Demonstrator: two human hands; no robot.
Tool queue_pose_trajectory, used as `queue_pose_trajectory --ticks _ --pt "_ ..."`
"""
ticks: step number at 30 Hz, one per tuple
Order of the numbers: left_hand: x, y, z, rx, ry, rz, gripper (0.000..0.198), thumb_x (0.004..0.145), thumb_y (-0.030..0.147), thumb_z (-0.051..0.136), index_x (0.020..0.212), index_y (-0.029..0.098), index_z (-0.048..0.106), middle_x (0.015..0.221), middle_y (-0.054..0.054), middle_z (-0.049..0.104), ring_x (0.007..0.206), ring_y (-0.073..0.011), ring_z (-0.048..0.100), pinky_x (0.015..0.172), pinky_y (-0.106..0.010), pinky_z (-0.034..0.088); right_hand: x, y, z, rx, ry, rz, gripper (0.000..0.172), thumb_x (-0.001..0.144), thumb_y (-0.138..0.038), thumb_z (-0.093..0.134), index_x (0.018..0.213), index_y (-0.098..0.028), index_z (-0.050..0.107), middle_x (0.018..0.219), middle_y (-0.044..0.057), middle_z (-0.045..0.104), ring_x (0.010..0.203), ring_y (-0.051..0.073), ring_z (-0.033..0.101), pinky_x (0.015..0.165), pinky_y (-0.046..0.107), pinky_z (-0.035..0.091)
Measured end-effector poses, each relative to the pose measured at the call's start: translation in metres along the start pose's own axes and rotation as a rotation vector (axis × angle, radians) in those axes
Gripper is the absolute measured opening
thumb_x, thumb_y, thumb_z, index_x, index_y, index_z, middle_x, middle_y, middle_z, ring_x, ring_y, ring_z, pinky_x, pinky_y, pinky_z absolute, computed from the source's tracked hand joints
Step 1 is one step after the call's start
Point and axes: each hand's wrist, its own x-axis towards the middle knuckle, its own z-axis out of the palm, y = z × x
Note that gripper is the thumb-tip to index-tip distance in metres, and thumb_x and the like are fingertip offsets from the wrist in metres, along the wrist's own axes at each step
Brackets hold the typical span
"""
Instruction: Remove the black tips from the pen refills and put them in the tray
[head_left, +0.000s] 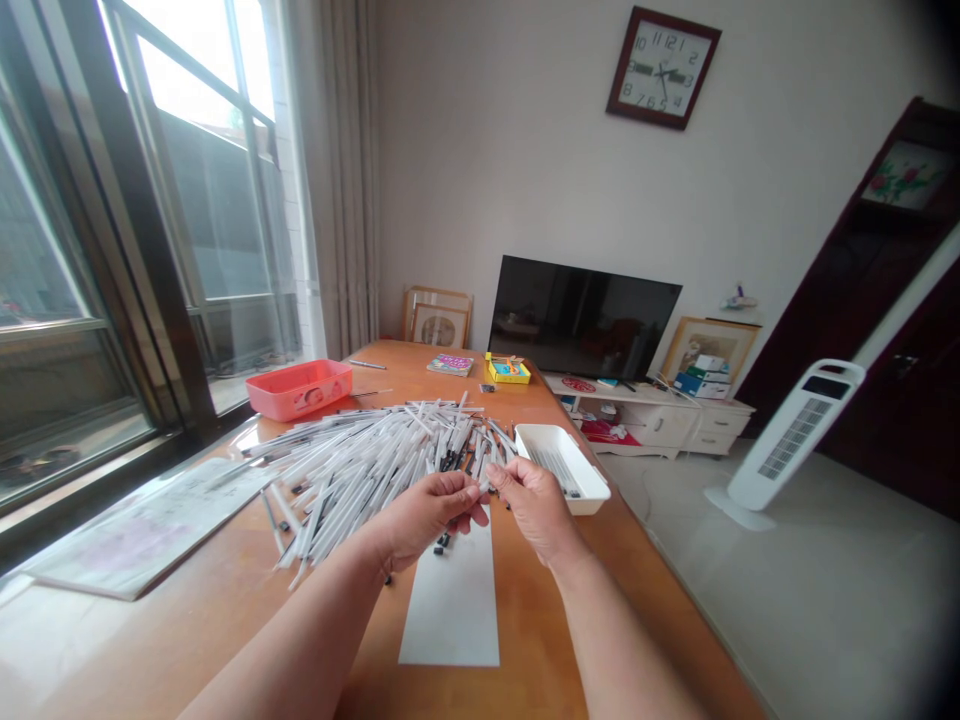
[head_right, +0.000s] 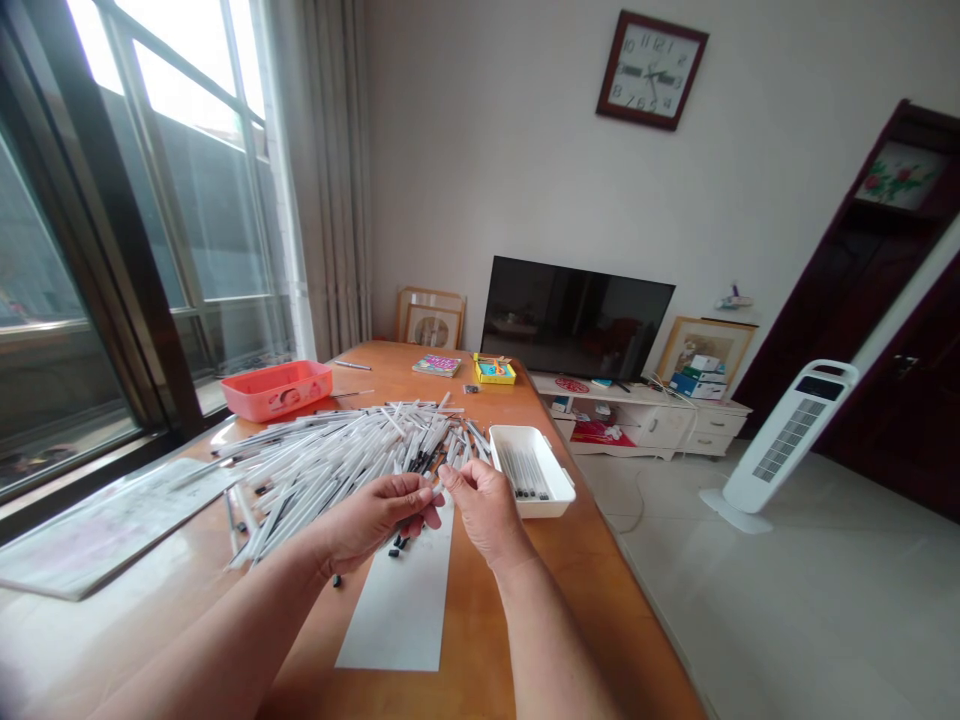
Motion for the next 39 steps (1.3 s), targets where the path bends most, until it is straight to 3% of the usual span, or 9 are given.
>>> queue_pose_trajectory --ticks 5,15,18,23,31,36,39 --pt "-0.001 0.001 -0.001 -0.071 0.007 0.004 0.037 0.088 0.048 0.067 0.095 0.013 0.068 0.084 -0.010 0.071 0.064 -0.0102 0.050 0.062 -0.025 0.036 -0.001 -0.005 -0.001 0.182 -0.092 0.101 0.034 0.090 -0.051 0.064 0.096 -0.018 0.070 0.075 -0.001 0.058 0.063 0.012 0.044 0.059 0.025 0.033" --pt "0.000 0.002 0.002 0.042 0.120 0.035 0.033 0.079 0.044 0.078 0.087 0.015 0.064 0.084 -0.007 0.072 0.070 -0.0129 0.059 0.072 -0.027 0.042 -0.002 -0.001 0.007 0.165 -0.006 0.081 0.031 0.082 -0.045 0.074 0.074 -0.019 0.060 0.066 -0.004 0.053 0.064 0.012 0.042 0.064 0.027 0.035" --pt "0.000 0.004 0.004 0.029 0.115 0.031 0.033 0.079 0.044 0.077 0.087 0.015 0.065 0.085 -0.007 0.072 0.071 -0.0134 0.060 0.074 -0.028 0.043 -0.003 -0.003 0.007 0.173 0.010 0.103 0.033 0.083 -0.047 0.073 0.074 -0.018 0.061 0.067 -0.003 0.054 0.063 0.012 0.042 0.062 0.026 0.034" --pt "-0.002 0.005 0.003 -0.050 0.056 0.000 0.031 0.080 0.044 0.076 0.086 0.016 0.066 0.088 -0.008 0.073 0.073 -0.0141 0.062 0.074 -0.028 0.045 -0.004 -0.008 0.007 0.235 -0.050 0.167 0.034 0.086 -0.050 0.068 0.096 -0.018 0.071 0.075 0.000 0.060 0.061 0.011 0.044 0.058 0.025 0.033" --pt "0.001 0.003 0.012 0.068 0.180 0.084 0.037 0.072 0.048 0.082 0.082 0.016 0.065 0.083 -0.006 0.070 0.071 -0.0138 0.059 0.071 -0.027 0.043 -0.005 -0.005 0.010 0.240 -0.006 0.143 0.032 0.082 -0.049 0.073 0.077 -0.019 0.063 0.066 -0.004 0.056 0.058 0.010 0.043 0.058 0.026 0.034" --pt "-0.004 0.008 0.010 0.155 0.067 0.004 0.043 0.088 0.058 0.060 0.096 0.016 0.069 0.094 -0.010 0.074 0.073 -0.0157 0.061 0.075 -0.030 0.043 -0.003 -0.006 0.006 0.232 0.013 0.132 0.032 0.083 -0.049 0.072 0.080 -0.018 0.063 0.067 -0.003 0.056 0.059 0.011 0.042 0.058 0.026 0.034" --pt "-0.006 0.010 0.007 0.163 -0.002 -0.038 0.046 0.091 0.058 0.056 0.100 0.015 0.069 0.089 -0.010 0.075 0.071 -0.0160 0.060 0.073 -0.031 0.042 -0.002 -0.005 0.004 0.239 0.054 0.135 0.034 0.081 -0.050 0.074 0.078 -0.018 0.062 0.067 -0.003 0.055 0.058 0.010 0.040 0.057 0.026 0.032"
